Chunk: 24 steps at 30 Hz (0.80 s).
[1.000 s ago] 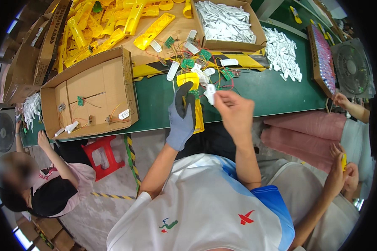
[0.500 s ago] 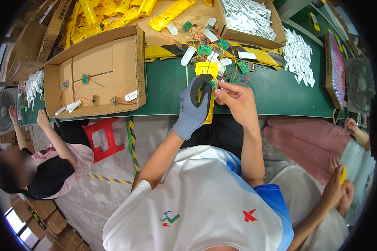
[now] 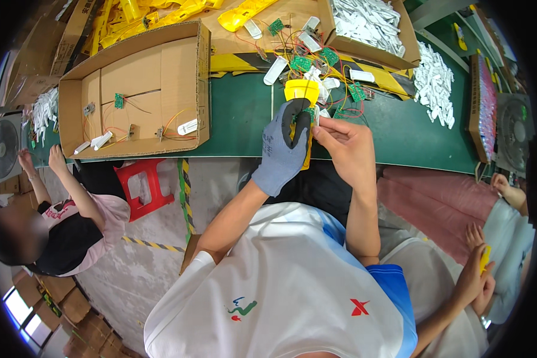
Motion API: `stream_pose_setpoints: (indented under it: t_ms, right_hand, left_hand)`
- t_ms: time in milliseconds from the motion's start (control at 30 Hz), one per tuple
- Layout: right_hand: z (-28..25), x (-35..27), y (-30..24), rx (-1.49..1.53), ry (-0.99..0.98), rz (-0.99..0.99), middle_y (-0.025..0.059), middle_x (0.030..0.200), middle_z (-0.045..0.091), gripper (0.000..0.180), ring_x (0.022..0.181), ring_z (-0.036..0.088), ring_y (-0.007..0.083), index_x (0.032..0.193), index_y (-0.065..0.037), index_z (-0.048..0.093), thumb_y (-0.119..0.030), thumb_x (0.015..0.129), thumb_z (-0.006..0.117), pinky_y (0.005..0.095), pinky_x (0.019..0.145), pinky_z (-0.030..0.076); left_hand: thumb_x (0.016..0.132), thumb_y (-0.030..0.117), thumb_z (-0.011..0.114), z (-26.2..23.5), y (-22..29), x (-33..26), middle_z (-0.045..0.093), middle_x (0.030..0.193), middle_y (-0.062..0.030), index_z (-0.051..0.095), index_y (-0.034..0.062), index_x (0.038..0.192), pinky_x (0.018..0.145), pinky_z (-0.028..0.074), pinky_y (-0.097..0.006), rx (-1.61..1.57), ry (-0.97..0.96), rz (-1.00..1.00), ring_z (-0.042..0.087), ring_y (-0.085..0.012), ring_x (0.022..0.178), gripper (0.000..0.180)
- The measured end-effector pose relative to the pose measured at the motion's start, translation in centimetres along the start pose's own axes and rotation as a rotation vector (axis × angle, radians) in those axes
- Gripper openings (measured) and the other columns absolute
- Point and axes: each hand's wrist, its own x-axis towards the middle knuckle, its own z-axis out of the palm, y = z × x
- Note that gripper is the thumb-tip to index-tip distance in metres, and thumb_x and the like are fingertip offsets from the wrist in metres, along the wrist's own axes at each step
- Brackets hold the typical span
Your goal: Assembling the internal components and housing of yellow flashlights on a production line.
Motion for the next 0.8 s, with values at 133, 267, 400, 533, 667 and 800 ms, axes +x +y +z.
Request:
stream_pose_setpoints:
  t_ms: [133,267,400,533,667,800]
  right_hand:
    - [0.5,-0.5,-3.4,-0.439,0.065,-0.085,0.0157,0.083,0.072,0.021,0.075,0.072,0.0202,0.102,0.003,0.070,-0.007,0.083,0.068,0.0270,0.068,0.054]
    - [0.7,-0.6,-3.1,-0.444,0.058,-0.161,0.0135,0.082,0.072,0.022,0.073,0.069,0.0121,0.104,0.005,0.068,0.001,0.082,0.066,0.0232,0.066,0.052]
    - [1.7,-1.0,-1.9,-0.536,0.189,-0.236,0.0135,0.081,0.071,0.022,0.072,0.069,0.0124,0.105,0.002,0.069,0.001,0.083,0.066,0.0245,0.064,0.051]
    - [1.7,-0.8,-0.8,-0.607,0.229,-0.328,0.0134,0.078,0.068,0.024,0.068,0.067,0.0183,0.107,0.000,0.069,-0.001,0.083,0.067,0.0277,0.061,0.050]
    - [1.5,0.0,0.4,-0.064,0.134,-0.152,0.0105,0.083,0.068,0.035,0.076,0.068,0.0174,0.118,-0.001,0.065,0.000,0.083,0.067,0.0272,0.071,0.053]
    - [0.9,0.4,1.5,-0.071,0.047,-0.256,0.0109,0.102,0.065,0.040,0.091,0.065,0.0149,0.123,-0.002,0.062,0.004,0.084,0.066,0.0265,0.079,0.053]
  left_hand:
    - [0.086,0.003,0.059,0.4,-0.1,-0.3,0.063,0.101,-0.0196,0.057,0.0021,0.113,0.074,0.051,-0.040,0.063,0.057,0.134,0.064,-0.0366,0.087,0.028]
    - [0.084,0.001,0.060,0.4,0.3,-0.1,0.062,0.101,-0.0201,0.057,0.0021,0.114,0.074,0.051,-0.040,0.086,0.033,0.089,0.064,-0.0376,0.089,0.030]
    - [0.082,0.001,0.061,0.7,0.1,0.1,0.062,0.099,-0.0202,0.057,0.0019,0.113,0.072,0.051,-0.041,0.099,0.039,0.110,0.063,-0.0395,0.085,0.031]
    - [0.084,0.004,0.060,0.6,-0.4,0.2,0.064,0.090,-0.0179,0.057,0.0016,0.109,0.067,0.051,-0.039,-0.017,0.000,-0.003,0.063,-0.0359,0.076,0.026]
    - [0.087,0.008,0.059,0.4,-0.7,0.3,0.065,0.084,-0.0154,0.057,0.0018,0.107,0.065,0.050,-0.037,-0.100,0.015,-0.047,0.064,-0.0292,0.071,0.021]
    - [0.089,0.011,0.058,0.7,-0.6,0.5,0.065,0.081,-0.0142,0.057,0.0023,0.106,0.061,0.050,-0.035,-0.125,0.032,-0.058,0.063,-0.0246,0.068,0.019]
